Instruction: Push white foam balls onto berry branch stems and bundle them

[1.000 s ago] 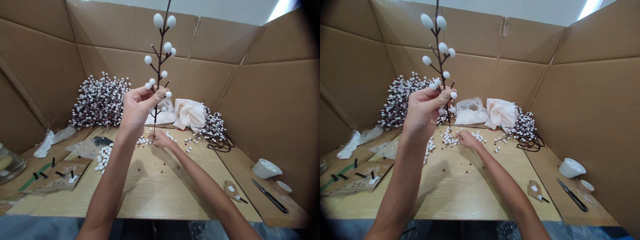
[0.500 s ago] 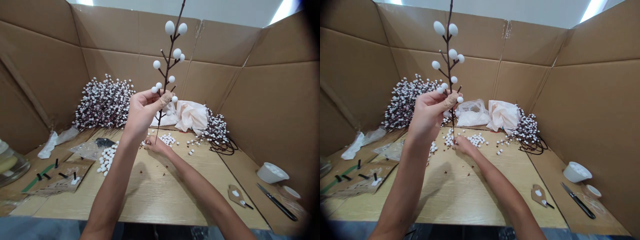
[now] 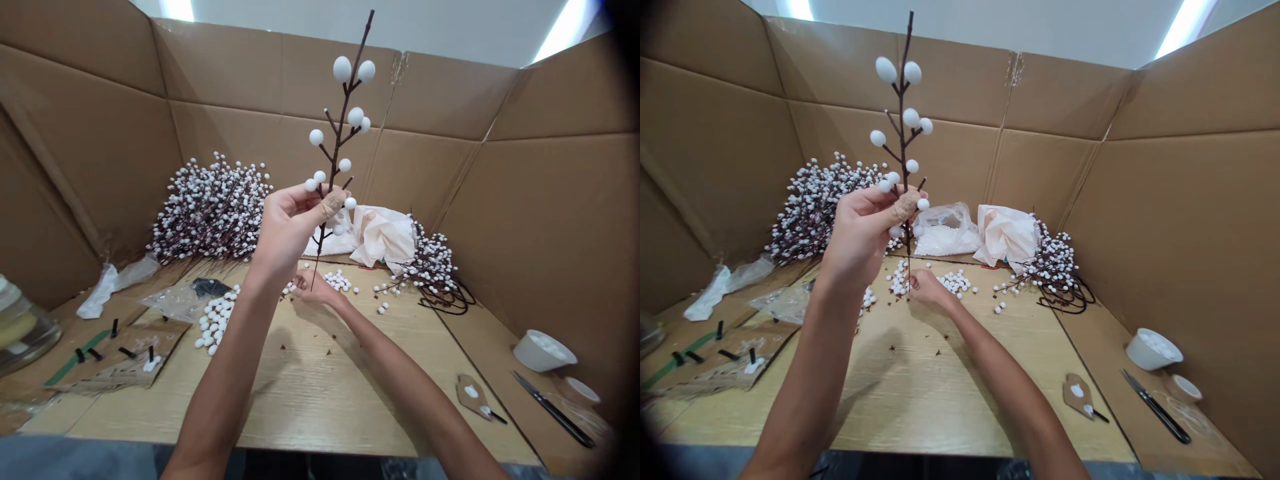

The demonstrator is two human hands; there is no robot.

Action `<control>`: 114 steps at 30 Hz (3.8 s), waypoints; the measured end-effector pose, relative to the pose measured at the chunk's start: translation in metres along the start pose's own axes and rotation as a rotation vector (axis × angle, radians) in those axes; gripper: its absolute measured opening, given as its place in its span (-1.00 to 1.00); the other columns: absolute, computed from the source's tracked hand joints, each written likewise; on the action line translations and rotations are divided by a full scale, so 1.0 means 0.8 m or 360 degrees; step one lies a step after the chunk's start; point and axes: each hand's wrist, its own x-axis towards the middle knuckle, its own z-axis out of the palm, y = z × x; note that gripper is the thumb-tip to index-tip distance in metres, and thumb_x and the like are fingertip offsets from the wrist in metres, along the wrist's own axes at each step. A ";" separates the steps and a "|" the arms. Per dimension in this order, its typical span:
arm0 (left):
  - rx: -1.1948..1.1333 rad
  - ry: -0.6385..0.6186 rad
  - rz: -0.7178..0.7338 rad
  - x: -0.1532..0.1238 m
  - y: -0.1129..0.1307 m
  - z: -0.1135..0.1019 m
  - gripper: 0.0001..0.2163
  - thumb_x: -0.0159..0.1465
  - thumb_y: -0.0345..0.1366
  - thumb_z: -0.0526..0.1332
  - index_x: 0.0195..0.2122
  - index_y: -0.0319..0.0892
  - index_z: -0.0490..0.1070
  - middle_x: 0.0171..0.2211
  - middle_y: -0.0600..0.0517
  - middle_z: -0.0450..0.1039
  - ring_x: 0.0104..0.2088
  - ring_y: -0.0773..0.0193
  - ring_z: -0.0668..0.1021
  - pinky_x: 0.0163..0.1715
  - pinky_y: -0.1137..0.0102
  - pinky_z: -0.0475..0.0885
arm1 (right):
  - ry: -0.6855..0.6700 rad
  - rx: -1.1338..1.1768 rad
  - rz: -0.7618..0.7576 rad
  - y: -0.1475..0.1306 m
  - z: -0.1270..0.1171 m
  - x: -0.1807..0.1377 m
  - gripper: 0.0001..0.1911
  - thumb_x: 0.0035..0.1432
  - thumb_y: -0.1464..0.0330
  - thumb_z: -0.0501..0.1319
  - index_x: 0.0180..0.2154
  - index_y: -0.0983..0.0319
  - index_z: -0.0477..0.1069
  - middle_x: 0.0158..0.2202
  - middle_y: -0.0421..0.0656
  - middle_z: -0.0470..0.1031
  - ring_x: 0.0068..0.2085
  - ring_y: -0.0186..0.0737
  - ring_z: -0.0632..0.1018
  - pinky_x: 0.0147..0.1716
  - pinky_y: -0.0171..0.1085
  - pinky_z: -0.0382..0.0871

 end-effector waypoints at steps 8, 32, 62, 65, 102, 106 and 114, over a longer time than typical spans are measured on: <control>-0.0037 -0.0014 -0.0014 0.002 -0.003 0.004 -0.88 -0.03 -0.28 0.43 -0.49 -0.19 0.56 -0.46 0.04 0.52 -0.47 0.40 0.48 -0.44 0.49 0.40 | 0.0198 0.0688 -0.0043 -0.042 -0.092 -0.044 -0.70 -0.06 0.31 0.31 -0.23 0.27 0.46 -0.28 -0.15 0.47 -0.30 -0.31 0.48 -0.29 -0.32 0.37; -0.0005 -0.0181 -0.0128 -0.023 -0.007 0.048 -0.92 0.00 -0.33 0.41 -0.46 -0.18 0.58 -0.44 0.01 0.56 -0.45 0.33 0.55 -0.40 0.46 0.47 | 0.0884 0.1300 -0.0694 -0.159 -0.197 -0.149 -0.75 -0.08 0.24 0.41 -0.30 0.16 0.53 -0.36 -0.25 0.53 -0.42 -0.41 0.51 -0.30 -0.32 0.52; 0.0266 -0.0075 0.0002 -0.026 -0.013 0.049 -0.88 -0.06 -0.33 0.45 -0.48 -0.17 0.57 -0.48 0.05 0.52 -0.46 0.31 0.52 -0.49 0.43 0.42 | 0.1016 0.1092 -0.0676 -0.171 -0.174 -0.147 -0.77 0.00 0.20 0.34 -0.35 0.19 0.44 -0.34 -0.21 0.53 -0.19 -0.23 0.59 -0.17 -0.18 0.54; 0.0295 -0.0120 -0.0003 -0.024 -0.013 0.046 -0.88 -0.07 -0.34 0.45 -0.48 -0.17 0.58 -0.50 0.05 0.51 -0.49 0.31 0.51 -0.52 0.43 0.39 | 0.1019 0.1078 -0.0680 -0.170 -0.173 -0.146 -0.78 0.00 0.21 0.34 -0.34 0.19 0.45 -0.33 -0.20 0.53 -0.12 -0.19 0.57 -0.15 -0.15 0.53; 0.0535 -0.0158 0.0218 -0.021 -0.015 0.042 -0.84 -0.04 -0.33 0.44 -0.62 -0.20 0.46 -0.61 0.10 0.30 -0.52 0.36 0.38 -0.53 0.43 0.30 | 0.1079 0.0967 -0.0648 -0.161 -0.164 -0.135 -0.77 -0.02 0.20 0.36 -0.33 0.19 0.49 -0.32 -0.18 0.57 -0.07 -0.15 0.56 -0.11 -0.14 0.52; 0.0329 -0.0158 0.0095 -0.018 -0.019 0.043 -0.90 0.00 -0.30 0.42 -0.46 -0.18 0.58 -0.51 0.05 0.47 -0.46 0.32 0.49 -0.43 0.42 0.40 | 0.0941 0.1083 -0.0632 -0.162 -0.173 -0.138 -0.70 0.01 0.13 0.32 -0.28 0.19 0.49 -0.23 -0.16 0.56 -0.07 -0.17 0.56 -0.07 -0.14 0.50; -0.0232 -0.0082 -0.0169 0.000 -0.020 0.029 -0.83 -0.12 -0.29 0.47 -0.50 -0.21 0.58 -0.53 0.05 0.50 -0.51 0.42 0.48 -0.48 0.54 0.42 | 0.0030 0.0706 -0.0212 -0.155 -0.176 -0.142 -0.65 -0.06 0.31 0.38 -0.19 0.26 0.47 -0.18 -0.10 0.52 -0.16 -0.25 0.53 -0.24 -0.30 0.48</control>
